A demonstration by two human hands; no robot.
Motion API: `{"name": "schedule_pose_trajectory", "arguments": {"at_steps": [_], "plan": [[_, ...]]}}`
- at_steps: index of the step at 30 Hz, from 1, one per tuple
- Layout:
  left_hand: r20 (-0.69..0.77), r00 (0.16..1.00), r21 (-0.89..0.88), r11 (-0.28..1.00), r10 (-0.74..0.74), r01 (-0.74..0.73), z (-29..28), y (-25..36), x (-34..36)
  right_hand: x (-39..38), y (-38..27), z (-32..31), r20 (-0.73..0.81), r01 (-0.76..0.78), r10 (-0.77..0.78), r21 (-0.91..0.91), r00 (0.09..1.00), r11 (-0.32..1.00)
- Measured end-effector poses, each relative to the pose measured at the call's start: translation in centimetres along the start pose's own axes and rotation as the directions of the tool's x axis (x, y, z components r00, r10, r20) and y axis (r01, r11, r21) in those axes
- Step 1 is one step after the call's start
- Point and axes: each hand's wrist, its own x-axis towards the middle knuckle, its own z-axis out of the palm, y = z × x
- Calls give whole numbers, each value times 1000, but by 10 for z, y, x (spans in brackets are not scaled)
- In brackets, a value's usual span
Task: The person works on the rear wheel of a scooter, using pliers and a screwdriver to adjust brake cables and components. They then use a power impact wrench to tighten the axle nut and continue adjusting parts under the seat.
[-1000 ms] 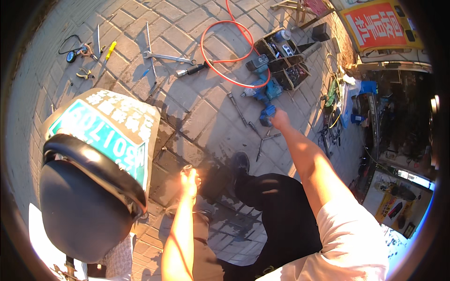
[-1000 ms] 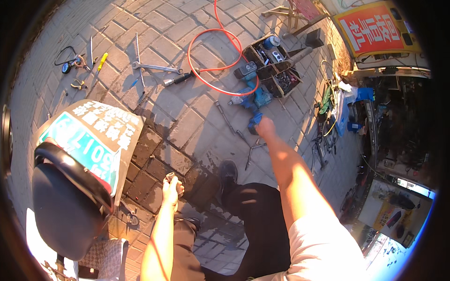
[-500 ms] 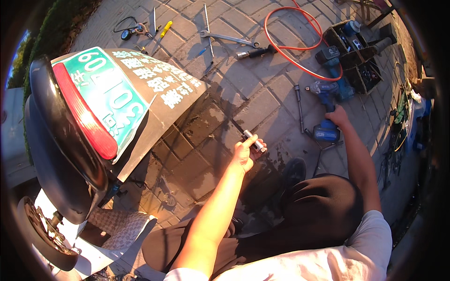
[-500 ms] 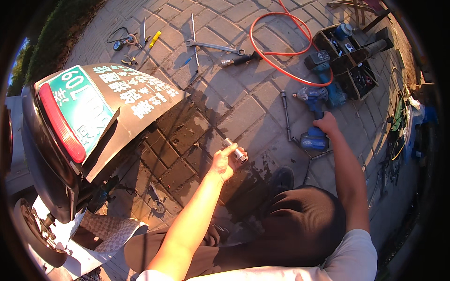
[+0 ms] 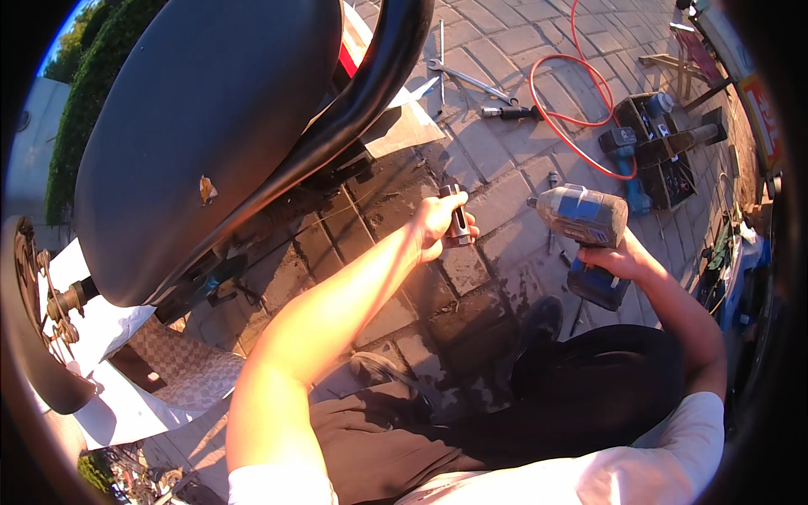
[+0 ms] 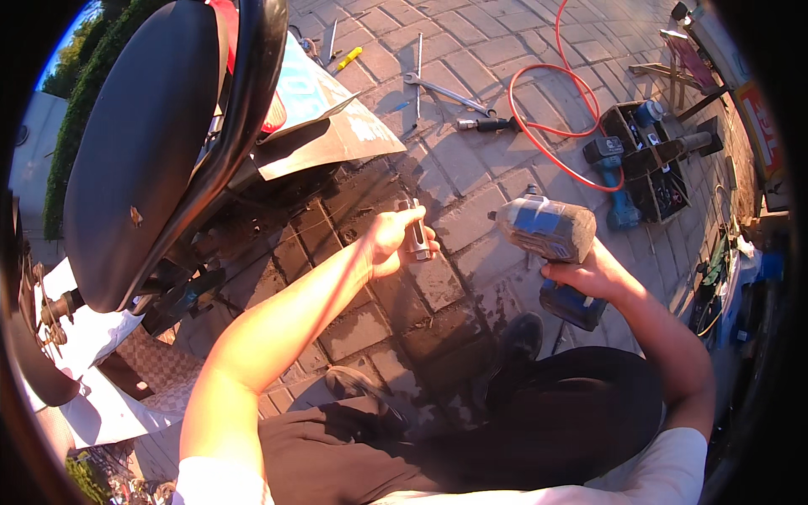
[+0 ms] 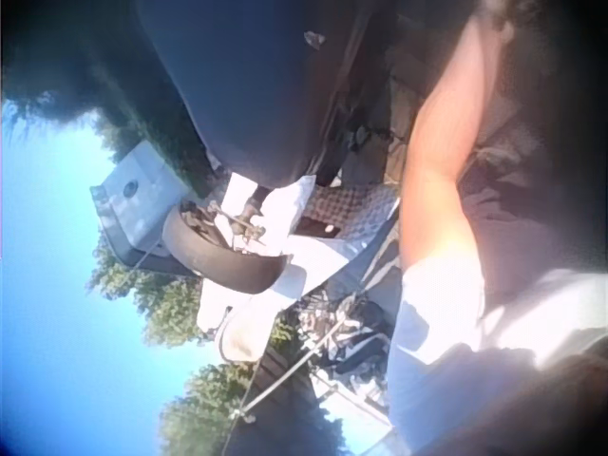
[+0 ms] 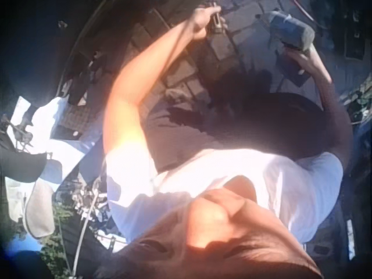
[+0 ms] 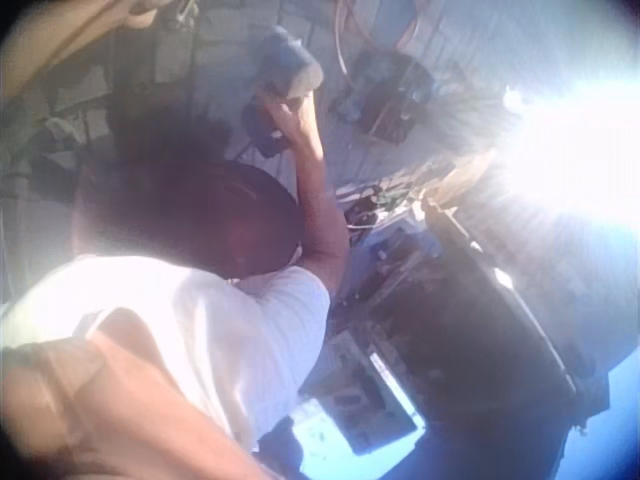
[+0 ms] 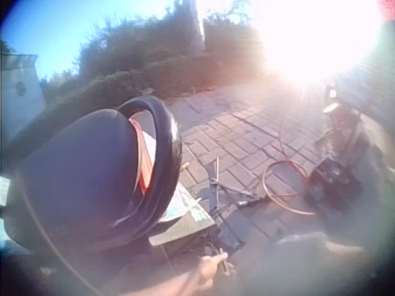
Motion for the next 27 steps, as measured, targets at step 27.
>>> {"name": "schedule_pose_trajectory", "arguments": {"at_steps": [27], "plan": [[-124,941,-662,681,314,-314,-113,-50,-141,53,-18,227,579,477,-346,-86,738,875]]}}
